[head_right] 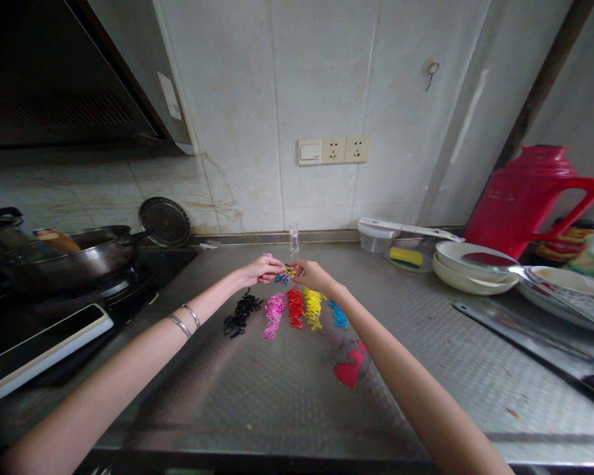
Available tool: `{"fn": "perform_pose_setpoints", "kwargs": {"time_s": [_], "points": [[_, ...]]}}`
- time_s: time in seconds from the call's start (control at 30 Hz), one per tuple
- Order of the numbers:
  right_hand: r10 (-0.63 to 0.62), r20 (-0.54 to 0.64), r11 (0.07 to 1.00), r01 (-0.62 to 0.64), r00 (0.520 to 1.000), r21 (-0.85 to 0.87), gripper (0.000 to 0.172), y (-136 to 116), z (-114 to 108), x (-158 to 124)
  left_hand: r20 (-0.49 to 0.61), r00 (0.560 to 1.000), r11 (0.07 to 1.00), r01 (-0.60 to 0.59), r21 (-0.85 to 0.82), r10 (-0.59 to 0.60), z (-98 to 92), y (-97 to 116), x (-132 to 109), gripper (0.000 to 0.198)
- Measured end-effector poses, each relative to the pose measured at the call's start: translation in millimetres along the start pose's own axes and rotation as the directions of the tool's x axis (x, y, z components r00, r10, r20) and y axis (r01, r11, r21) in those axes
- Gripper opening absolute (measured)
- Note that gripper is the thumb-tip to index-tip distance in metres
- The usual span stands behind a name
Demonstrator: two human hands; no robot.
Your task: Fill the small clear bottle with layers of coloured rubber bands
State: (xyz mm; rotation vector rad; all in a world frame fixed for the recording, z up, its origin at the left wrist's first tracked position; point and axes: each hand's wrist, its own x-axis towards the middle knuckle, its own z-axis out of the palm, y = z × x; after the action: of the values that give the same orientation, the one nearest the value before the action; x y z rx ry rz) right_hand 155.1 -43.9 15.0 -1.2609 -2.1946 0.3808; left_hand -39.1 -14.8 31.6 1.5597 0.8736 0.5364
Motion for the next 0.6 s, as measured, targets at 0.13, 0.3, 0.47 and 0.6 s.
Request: {"fn": "perform_pose_setpoints", "kwargs": {"time_s": [0.13,0.3,0.47,0.6], "points": [[-0.089,0.002,0.996,0.089,0.996,-0.007,0.018,-9.1,13.4,8.6,0.061,0.998,0.998,-0.018,-0.066,0.022,0.7,1.4,-7.6,0.027],[-0.104,0.02,0.994,0.105,0.994,-0.041,0.022,-10.0,16.4,8.5,0.03,1.0,0.998,-0.001,-0.058,0.002,-0.2,-0.1,-14.2,0.024],[-0.084,-0.021,0.995,0.083,0.996,-0.046,0.023,-12.9,13.7,6.8,0.038,0.999,0.997,0.013,-0.08,-0.01,-4.2,-3.5,-17.5,0.024],[-0.113,-0.066,0.994,0.113,0.991,-0.014,0.026,-14.2,14.3,6.7,0.066,0.998,0.992,-0.001,-0.127,0.009,-6.9,-8.6,-15.9,0.022]]}}
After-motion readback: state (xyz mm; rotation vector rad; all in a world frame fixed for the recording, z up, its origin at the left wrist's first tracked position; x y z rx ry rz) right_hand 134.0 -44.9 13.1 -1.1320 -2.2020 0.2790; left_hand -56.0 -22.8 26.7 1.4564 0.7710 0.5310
